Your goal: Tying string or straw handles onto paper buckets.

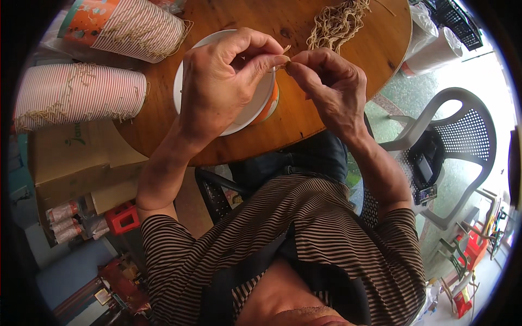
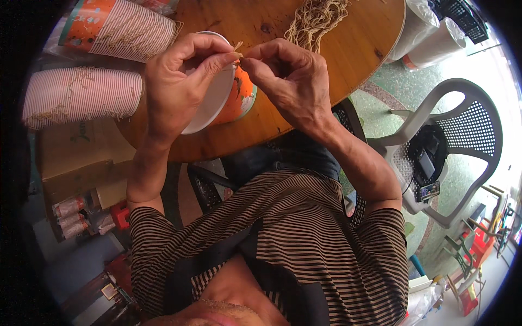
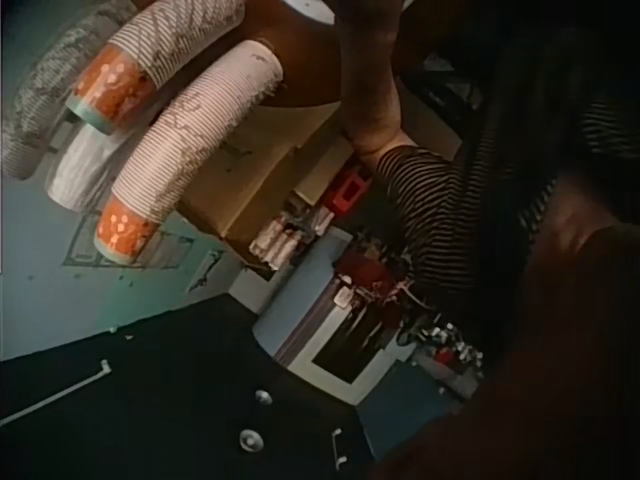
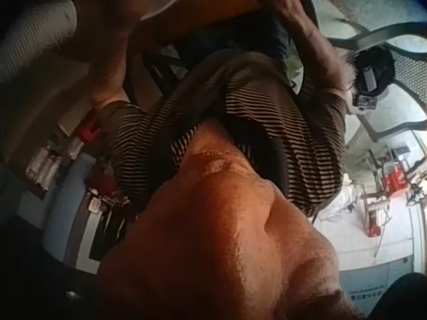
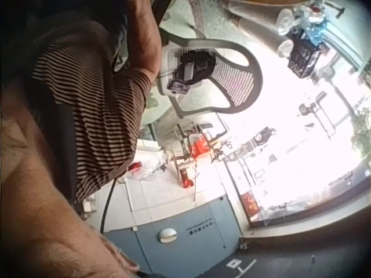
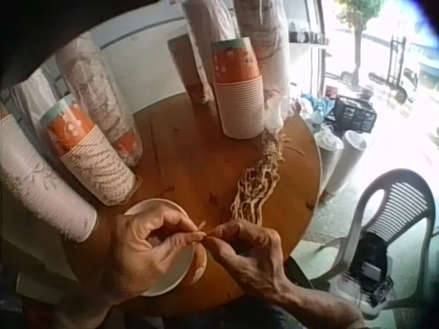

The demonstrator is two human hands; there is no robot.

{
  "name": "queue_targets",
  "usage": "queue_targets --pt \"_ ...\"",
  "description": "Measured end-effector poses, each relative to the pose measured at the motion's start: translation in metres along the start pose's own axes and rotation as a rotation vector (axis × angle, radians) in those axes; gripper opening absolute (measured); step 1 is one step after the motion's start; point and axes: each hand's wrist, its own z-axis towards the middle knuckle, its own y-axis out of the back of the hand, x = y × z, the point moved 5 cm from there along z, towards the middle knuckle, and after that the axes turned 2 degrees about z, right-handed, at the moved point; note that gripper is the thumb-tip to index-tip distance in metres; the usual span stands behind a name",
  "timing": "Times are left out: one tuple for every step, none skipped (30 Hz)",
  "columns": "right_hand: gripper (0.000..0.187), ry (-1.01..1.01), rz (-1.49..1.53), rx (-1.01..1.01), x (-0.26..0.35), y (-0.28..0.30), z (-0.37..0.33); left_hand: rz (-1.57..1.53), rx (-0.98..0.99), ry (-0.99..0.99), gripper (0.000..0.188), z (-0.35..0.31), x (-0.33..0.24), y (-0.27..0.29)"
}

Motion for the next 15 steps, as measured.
queue_targets --pt "0.013 0.035 -0.036 0.005 0.0 0.0 -0.001 0.04 -0.007 -0.041 0.006 0.0 -0.001 0.0" --pt "0.011 0.068 -0.074 0.007 0.0 0.0 -0.001 0.077 -0.012 -0.081 0.006 0.0 -0.002 -0.001" --pt "0.011 0.068 -0.075 0.004 -0.002 0.001 -0.001 0.075 -0.011 -0.082 0.006 0.001 -0.001 -0.002" --pt "0.011 0.084 -0.097 -0.001 -0.003 0.001 -0.001 0.139 -0.02 -0.152 0.006 0.001 -0.004 -0.002" --pt "0.01 0.1 -0.115 -0.002 -0.002 0.001 0.0 0.208 -0.031 -0.22 0.007 0.0 -0.008 -0.001" --pt "0.01 0.1 -0.113 -0.001 -0.002 0.001 0.0 0.21 -0.031 -0.219 0.007 0.0 -0.008 -0.001" --pt "0.01 0.137 -0.126 0.006 0.0 0.0 0.001 0.303 -0.022 -0.297 0.007 0.0 -0.01 -0.001" --pt "0.011 0.173 -0.139 0.013 0.002 0.0 0.001 0.394 -0.013 -0.373 0.008 -0.001 -0.012 -0.003" --pt "0.011 0.172 -0.139 0.014 0.003 0.0 0.001 0.395 -0.013 -0.372 0.008 -0.001 -0.011 -0.002" --pt "0.009 0.174 -0.189 0.037 0.006 -0.001 0.001 0.413 0.014 -0.358 0.008 0.0 -0.01 -0.002" --pt "0.009 0.176 -0.24 0.058 0.008 -0.001 0.001 0.429 0.041 -0.345 0.008 0.0 -0.008 -0.003" --pt "0.009 0.175 -0.24 0.057 0.008 0.001 0.002 0.429 0.042 -0.345 0.008 0.001 -0.01 -0.002" --pt "0.009 0.168 -0.261 0.059 0.008 0.002 0.004 0.279 0.103 -0.157 0.009 0.003 -0.005 -0.001" --pt "0.009 0.163 -0.28 0.062 0.008 0.003 0.006 0.13 0.161 0.031 0.011 0.003 0.002 -0.001" --pt "0.009 0.163 -0.28 0.063 0.009 0.003 0.007 0.131 0.161 0.032 0.011 0.004 0.006 0.001"
